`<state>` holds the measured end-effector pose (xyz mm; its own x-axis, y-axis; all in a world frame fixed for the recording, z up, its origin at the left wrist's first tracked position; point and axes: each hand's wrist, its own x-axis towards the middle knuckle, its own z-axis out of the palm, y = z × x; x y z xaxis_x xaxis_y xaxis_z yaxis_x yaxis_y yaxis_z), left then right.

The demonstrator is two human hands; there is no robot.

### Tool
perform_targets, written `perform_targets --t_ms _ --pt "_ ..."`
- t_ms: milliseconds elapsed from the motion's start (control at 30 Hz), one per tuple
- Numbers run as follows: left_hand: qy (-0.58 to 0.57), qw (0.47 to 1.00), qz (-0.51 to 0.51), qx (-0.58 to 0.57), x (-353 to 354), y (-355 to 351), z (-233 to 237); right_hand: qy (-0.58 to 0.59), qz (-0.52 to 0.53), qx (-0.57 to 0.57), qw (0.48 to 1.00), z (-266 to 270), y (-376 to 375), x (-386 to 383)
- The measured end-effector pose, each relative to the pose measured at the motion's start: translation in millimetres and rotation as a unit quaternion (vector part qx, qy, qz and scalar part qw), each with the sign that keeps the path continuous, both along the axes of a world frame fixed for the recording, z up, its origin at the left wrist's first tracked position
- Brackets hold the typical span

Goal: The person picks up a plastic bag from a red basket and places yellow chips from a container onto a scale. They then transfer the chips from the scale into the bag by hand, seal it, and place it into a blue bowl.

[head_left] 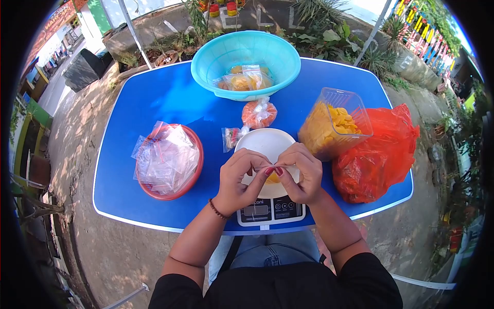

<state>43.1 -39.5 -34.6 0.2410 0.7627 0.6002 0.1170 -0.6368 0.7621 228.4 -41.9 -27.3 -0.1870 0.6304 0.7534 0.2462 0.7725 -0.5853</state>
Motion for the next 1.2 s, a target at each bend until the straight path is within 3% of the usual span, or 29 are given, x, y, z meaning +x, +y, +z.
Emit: perform_targets --t_ms 167,300,467,567,600,667,767,1067,1200 --pt "-0.038 0.999 -0.014 -0.029 -6 4 1 0.083 -0.008 -0.044 0.996 -2 0 5" --pt "-0.055 0.996 -0.021 -0.065 -9 4 -5 0.062 0.015 -0.052 0.997 -3 2 6" --pt "-0.169 0.977 -0.045 -0.117 -7 6 -15 0.055 0.043 -0.156 0.985 6 -4 -3" --pt "-0.247 0.951 -0.061 -0.175 -5 7 -10 -0.041 0.057 -0.136 0.988 -6 2 4" --pt "-0.27 0.94 -0.068 -0.199 -5 6 -7 0.03 0.075 -0.189 0.979 -11 2 3" --pt "-0.232 0.952 -0.061 -0.193 0 6 1 0.171 0.111 -0.29 0.935 -19 2 0" --pt "-0.171 0.959 -0.063 -0.217 0 8 -6 0.215 0.109 -0.299 0.923 -21 5 3" --pt "-0.211 0.937 -0.077 -0.268 -8 17 -15 0.27 0.154 -0.3 0.902 -22 7 -5" --pt "-0.216 0.939 -0.07 -0.26 -6 18 -19 0.246 0.122 -0.261 0.925 -21 6 -9"
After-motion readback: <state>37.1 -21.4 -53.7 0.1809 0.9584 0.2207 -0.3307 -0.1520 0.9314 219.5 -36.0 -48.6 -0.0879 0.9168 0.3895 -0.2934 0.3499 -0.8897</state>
